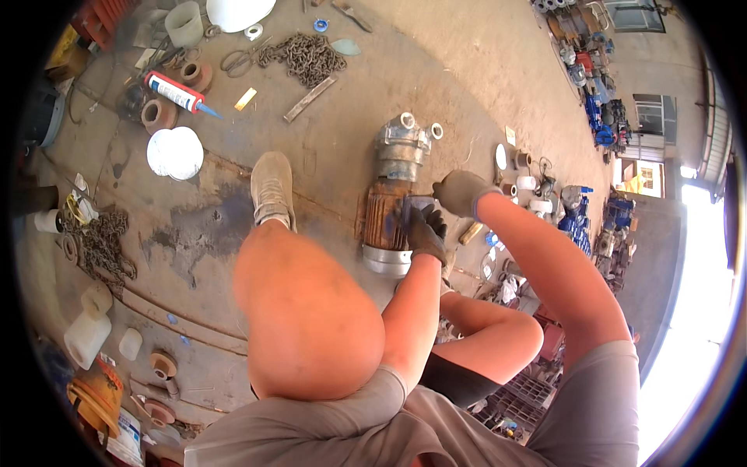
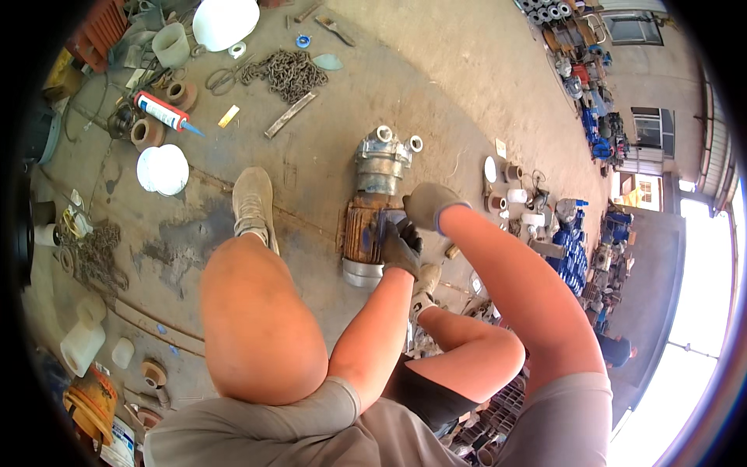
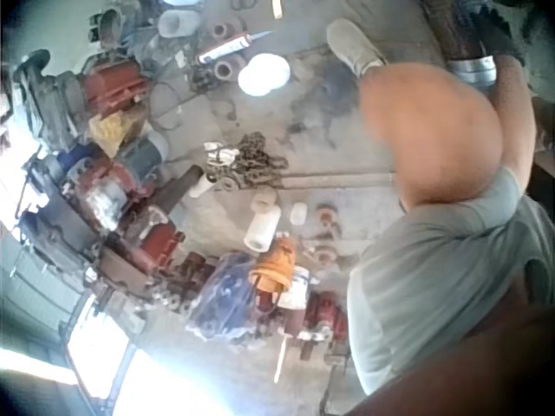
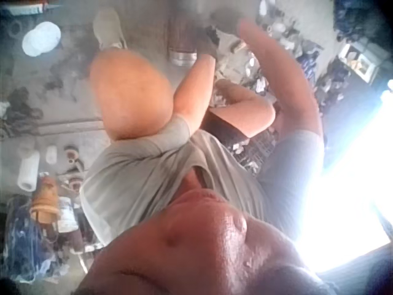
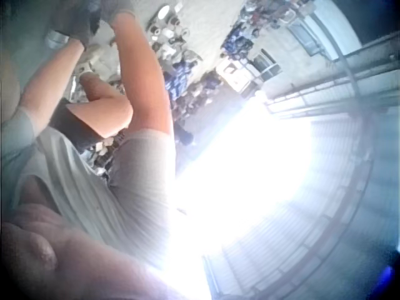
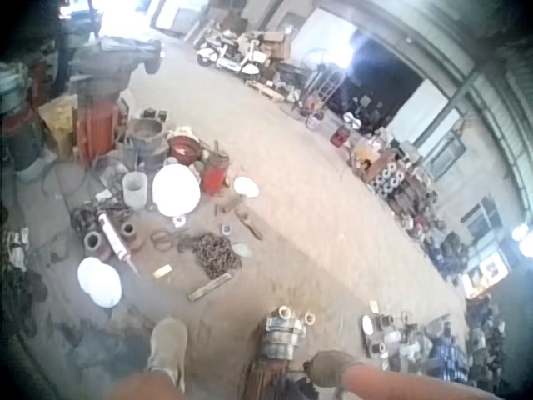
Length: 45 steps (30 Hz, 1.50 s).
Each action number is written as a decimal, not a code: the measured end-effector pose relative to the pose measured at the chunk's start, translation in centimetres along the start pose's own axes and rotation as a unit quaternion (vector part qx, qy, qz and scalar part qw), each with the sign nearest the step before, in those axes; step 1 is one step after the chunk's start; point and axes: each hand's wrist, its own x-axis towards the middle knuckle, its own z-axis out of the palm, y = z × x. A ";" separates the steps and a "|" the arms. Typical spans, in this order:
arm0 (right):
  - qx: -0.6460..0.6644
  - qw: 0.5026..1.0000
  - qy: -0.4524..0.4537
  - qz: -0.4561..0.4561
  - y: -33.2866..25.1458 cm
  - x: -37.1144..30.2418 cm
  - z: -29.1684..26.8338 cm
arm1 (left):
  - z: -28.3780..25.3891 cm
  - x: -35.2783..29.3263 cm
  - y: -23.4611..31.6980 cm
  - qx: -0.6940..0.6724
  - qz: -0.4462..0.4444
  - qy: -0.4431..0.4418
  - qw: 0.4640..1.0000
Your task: The person sits on the floor of a workshop and uses a screwdriver to tighten screws on a cylindrical electric motor. They briefly handle a small white container filled with screws before continuing to secure the motor casing.
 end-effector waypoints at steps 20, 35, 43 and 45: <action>0.580 0.707 0.356 0.193 0.9 -14.3 1.2 | -1.4 2.1 -0.6 0.506 0.448 0.016 0.737; 0.638 0.427 0.622 0.158 3.0 -26.8 12.6 | -2.2 -4.3 3.5 0.903 0.427 -0.033 0.023; 0.632 0.403 0.649 0.130 3.7 -30.8 15.9 | 4.1 -3.2 3.4 0.954 0.268 -0.023 -0.130; 0.637 0.412 0.636 0.139 4.2 -30.9 17.2 | 5.4 -3.6 1.4 0.966 0.212 -0.017 -0.146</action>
